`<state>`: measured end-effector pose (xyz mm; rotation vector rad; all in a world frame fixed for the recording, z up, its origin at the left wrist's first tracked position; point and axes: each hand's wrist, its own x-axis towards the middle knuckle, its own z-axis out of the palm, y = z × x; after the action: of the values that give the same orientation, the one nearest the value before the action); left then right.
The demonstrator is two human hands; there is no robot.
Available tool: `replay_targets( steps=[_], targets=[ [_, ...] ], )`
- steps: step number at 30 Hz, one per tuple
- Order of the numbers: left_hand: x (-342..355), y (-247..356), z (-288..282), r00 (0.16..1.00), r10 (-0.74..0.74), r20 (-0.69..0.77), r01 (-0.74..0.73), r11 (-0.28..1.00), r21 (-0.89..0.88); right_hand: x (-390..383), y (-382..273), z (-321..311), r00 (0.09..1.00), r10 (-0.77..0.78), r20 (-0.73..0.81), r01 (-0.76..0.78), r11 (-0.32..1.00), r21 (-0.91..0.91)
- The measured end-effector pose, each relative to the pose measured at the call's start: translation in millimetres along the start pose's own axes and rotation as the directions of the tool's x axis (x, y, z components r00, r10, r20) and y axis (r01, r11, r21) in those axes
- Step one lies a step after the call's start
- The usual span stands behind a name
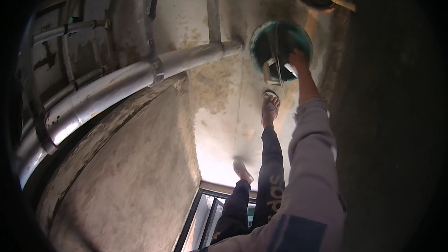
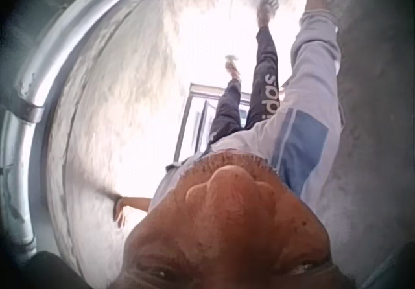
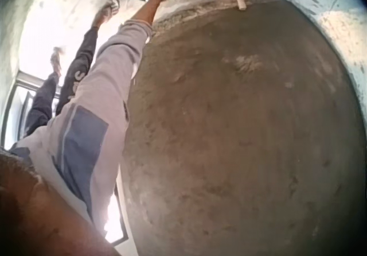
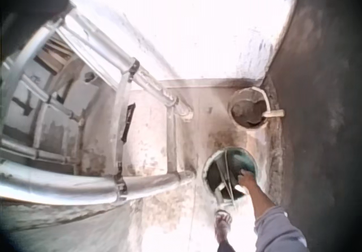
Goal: The person smooths a plastered wall surface by rubbing it with a hand float, occasionally dipping the float into a bucket of water.
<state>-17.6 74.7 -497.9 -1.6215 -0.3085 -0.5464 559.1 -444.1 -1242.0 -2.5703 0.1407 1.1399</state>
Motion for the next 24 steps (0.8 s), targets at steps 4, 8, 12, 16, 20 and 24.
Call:
replay_targets(
  steps=[4, 8, 12, 16, 20, 24],
  targets=[
    [11, -14, 8, 0.999, 0.024, -0.047, -0.026, 0.999, -0.043, -91, 31, -53, 0.974, 0.170, 0.150, -0.225, 0.642, 0.733],
    [-20, -98, -68, 0.999, 0.002, -0.051, 0.005, 0.991, 0.137, -224, -47, -112, 0.930, -0.297, 0.215, -0.188, 0.118, 0.975],
    [-75, -123, -84, 0.841, -0.531, 0.108, 0.458, 0.803, 0.382, -369, -142, -175, 0.880, -0.474, -0.014, 0.174, 0.296, 0.939],
    [16, -91, -103, 0.491, -0.851, 0.188, 0.840, 0.519, 0.160, -530, -274, -228, 0.598, -0.729, -0.333, 0.687, 0.253, 0.682],
    [-7, -91, -146, 0.410, -0.860, 0.304, 0.906, 0.421, -0.031, -741, -407, -253, 0.002, -0.832, -0.555, 0.851, -0.290, 0.438],
    [-18, -95, -120, 0.498, -0.818, 0.286, 0.861, 0.429, -0.272, -865, -546, -262, -0.556, -0.443, -0.704, 0.793, -0.538, -0.287]
  ],
)
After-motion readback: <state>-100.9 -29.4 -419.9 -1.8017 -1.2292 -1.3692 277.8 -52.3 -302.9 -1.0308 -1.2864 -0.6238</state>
